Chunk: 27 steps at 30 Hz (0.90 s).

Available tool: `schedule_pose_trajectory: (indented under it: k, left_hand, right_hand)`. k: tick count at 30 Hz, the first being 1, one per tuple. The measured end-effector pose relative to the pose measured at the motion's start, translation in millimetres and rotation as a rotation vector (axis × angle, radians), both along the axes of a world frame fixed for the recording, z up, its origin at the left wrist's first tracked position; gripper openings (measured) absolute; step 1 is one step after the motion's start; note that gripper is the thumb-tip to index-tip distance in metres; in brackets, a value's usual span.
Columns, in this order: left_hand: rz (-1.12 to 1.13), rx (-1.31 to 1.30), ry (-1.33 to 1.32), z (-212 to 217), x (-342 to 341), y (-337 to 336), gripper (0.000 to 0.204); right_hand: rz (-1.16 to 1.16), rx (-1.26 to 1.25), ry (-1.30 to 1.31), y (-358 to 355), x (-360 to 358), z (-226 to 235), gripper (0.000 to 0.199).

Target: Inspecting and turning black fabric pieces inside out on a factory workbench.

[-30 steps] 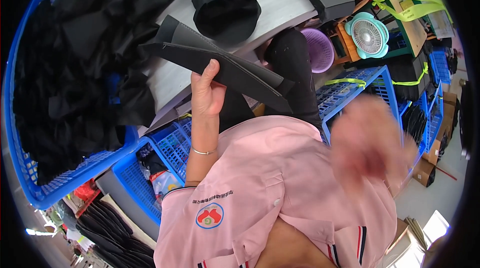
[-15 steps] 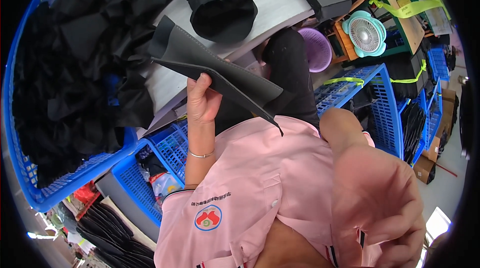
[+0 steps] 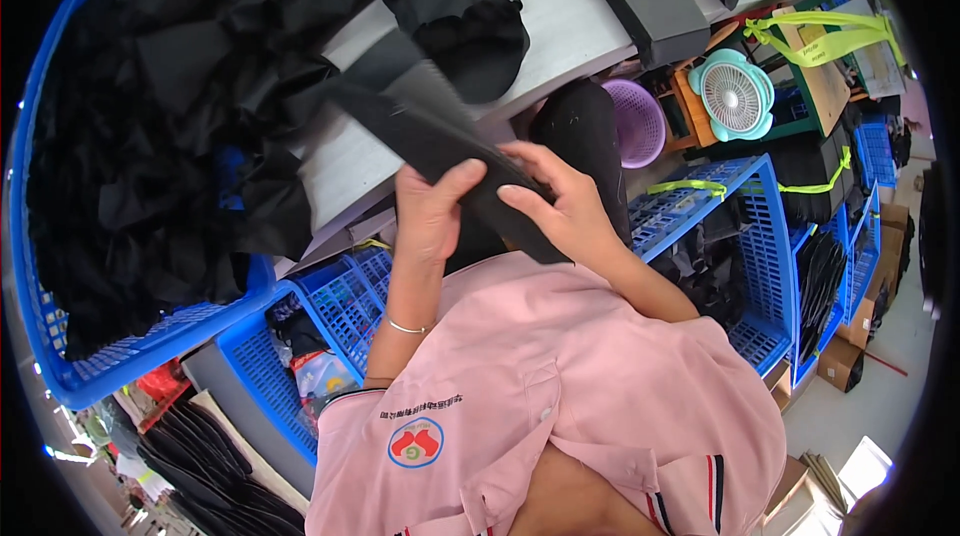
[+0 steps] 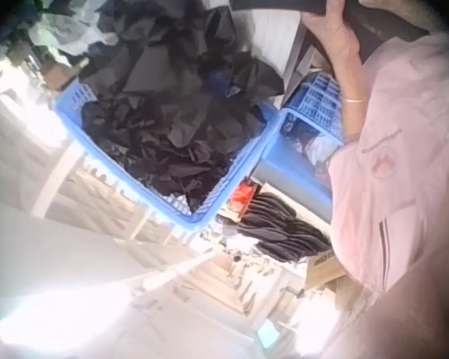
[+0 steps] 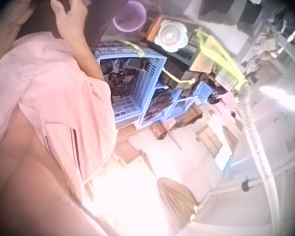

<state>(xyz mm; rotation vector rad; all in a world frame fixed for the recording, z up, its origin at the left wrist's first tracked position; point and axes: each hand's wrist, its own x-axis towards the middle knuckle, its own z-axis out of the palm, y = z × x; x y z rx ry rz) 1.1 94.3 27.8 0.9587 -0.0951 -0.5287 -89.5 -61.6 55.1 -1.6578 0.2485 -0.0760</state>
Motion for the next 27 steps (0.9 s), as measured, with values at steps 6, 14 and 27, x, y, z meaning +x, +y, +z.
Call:
schedule_pose_trajectory:
  k: [6,14,27]
  left_hand:
    - [0.241,0.521,-0.532,-3,13,-19,0.042]
    - [0.410,0.924,-0.935,-29,92,-54,0.036]
    - [-0.038,0.602,-1.298,21,50,-72,0.016]
  right_hand:
    - [-0.145,0.066,-0.029,-39,-29,-25,0.041]
    - [-0.202,-0.530,0.069,-40,-7,-23,0.039]
    - [-0.220,-0.851,-0.143,-36,60,-35,0.024]
